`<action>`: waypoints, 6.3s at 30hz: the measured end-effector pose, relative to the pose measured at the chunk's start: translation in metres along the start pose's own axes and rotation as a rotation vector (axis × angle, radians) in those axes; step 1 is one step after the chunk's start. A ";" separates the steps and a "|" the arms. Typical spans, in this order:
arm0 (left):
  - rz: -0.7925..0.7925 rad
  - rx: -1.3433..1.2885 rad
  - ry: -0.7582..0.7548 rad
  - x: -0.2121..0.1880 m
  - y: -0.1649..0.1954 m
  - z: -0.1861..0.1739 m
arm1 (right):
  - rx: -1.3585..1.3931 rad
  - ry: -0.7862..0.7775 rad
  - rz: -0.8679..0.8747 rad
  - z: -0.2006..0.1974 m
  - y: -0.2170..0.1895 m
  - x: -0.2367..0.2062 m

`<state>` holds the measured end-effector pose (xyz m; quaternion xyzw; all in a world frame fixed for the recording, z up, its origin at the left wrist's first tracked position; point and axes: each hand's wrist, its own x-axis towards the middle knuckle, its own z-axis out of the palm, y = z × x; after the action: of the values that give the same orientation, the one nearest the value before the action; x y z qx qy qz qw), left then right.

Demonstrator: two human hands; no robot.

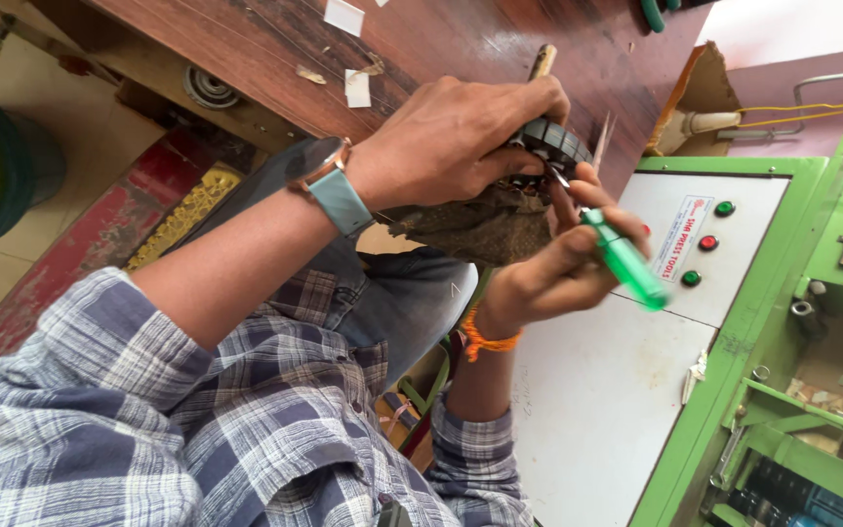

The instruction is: The person inserts small white rectangular pieces into slots on a circular mechanical component using a green screwdriver and scissors. They repeatedly pick up pieces, cut them, and place them into the component while seated at a workbench.

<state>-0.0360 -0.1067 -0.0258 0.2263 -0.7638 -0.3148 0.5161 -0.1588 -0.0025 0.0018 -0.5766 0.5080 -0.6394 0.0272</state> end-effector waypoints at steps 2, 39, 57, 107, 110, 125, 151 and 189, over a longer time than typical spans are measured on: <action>-0.020 -0.011 -0.002 -0.001 -0.001 0.000 | 0.018 -0.074 -0.051 -0.003 0.003 -0.004; -0.030 0.116 -0.193 0.009 0.019 -0.032 | 0.048 -0.129 0.173 -0.040 0.002 0.016; -0.186 0.036 0.062 -0.001 -0.009 -0.029 | -0.170 -0.567 -0.117 -0.012 0.005 -0.014; -0.036 0.133 -0.073 -0.007 0.023 -0.012 | -0.034 -0.257 0.134 -0.042 -0.028 0.014; -0.069 0.098 -0.060 -0.002 0.022 -0.011 | -0.017 -0.234 0.115 -0.033 -0.026 0.007; -0.034 0.097 -0.123 0.004 0.023 -0.009 | 0.015 -0.398 0.173 -0.050 -0.027 0.050; -0.021 -0.085 -0.151 0.000 -0.009 -0.035 | 0.423 -0.161 0.208 -0.083 0.022 0.030; -0.048 -0.076 -0.135 -0.004 0.022 -0.007 | 0.009 -0.394 0.212 -0.086 -0.019 0.044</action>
<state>-0.0288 -0.0897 -0.0110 0.2028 -0.7787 -0.3704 0.4640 -0.2293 0.0327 0.0611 -0.6336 0.5477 -0.5101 0.1959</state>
